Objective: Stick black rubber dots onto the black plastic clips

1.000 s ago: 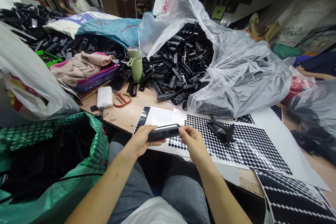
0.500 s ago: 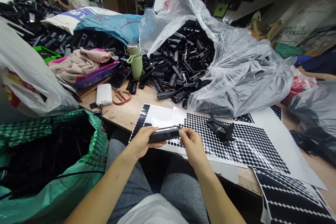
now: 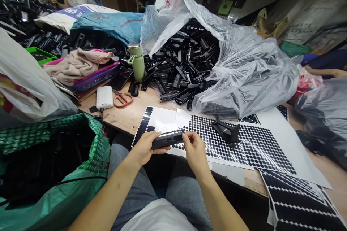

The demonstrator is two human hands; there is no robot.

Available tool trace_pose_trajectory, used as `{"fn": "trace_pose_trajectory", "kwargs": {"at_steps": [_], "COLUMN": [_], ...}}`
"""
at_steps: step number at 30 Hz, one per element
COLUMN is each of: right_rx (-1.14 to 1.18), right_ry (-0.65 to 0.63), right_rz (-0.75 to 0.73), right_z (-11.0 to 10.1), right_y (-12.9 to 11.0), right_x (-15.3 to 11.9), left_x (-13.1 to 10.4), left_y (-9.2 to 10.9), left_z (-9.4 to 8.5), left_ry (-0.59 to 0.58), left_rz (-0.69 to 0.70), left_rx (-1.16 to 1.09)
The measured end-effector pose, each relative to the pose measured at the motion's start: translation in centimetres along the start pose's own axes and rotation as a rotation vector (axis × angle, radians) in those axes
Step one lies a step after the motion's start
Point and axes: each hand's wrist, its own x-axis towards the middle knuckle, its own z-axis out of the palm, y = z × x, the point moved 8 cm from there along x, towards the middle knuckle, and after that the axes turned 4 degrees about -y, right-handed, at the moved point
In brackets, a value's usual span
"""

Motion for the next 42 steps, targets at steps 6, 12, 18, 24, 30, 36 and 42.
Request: {"fn": "trace_pose_trajectory", "kwargs": {"at_steps": [6,12,18,24,30,36,42], "right_rx": [-0.067,-0.496,-0.541,-0.508,-0.253,-0.124,-0.152], "right_ry": [0.088,-0.066,-0.213,-0.282,-0.279,-0.251,-0.249], "right_rz": [-0.080,-0.171,-0.237,-0.237,-0.259,-0.278,-0.272], "right_z": [-0.3,1.5,3.1,2.4,2.8,5.3,5.6], "right_y": [0.5,2.9,3.0,2.8,-1.1,-3.4,-3.2], "right_x": [1.2,7.7,9.2,8.1,4.8,2.0,1.7], "left_x": [0.1,0.3,0.5,1.1,1.3,0.7,0.5], "left_y": [-0.2,0.1,0.4,0.3,-0.1,0.4,0.2], "left_z": [-0.6,-3.4,-4.1,-4.2,-3.6,-2.6,-2.1], "left_ry": [0.037,0.177,0.188,0.191,0.160,0.146,0.143], "left_rz": [-0.003,-0.007,-0.016,-0.017,-0.012,0.037,0.066], "left_rx": [0.016,0.043,0.006,-0.029,-0.043,-0.030,-0.037]}}
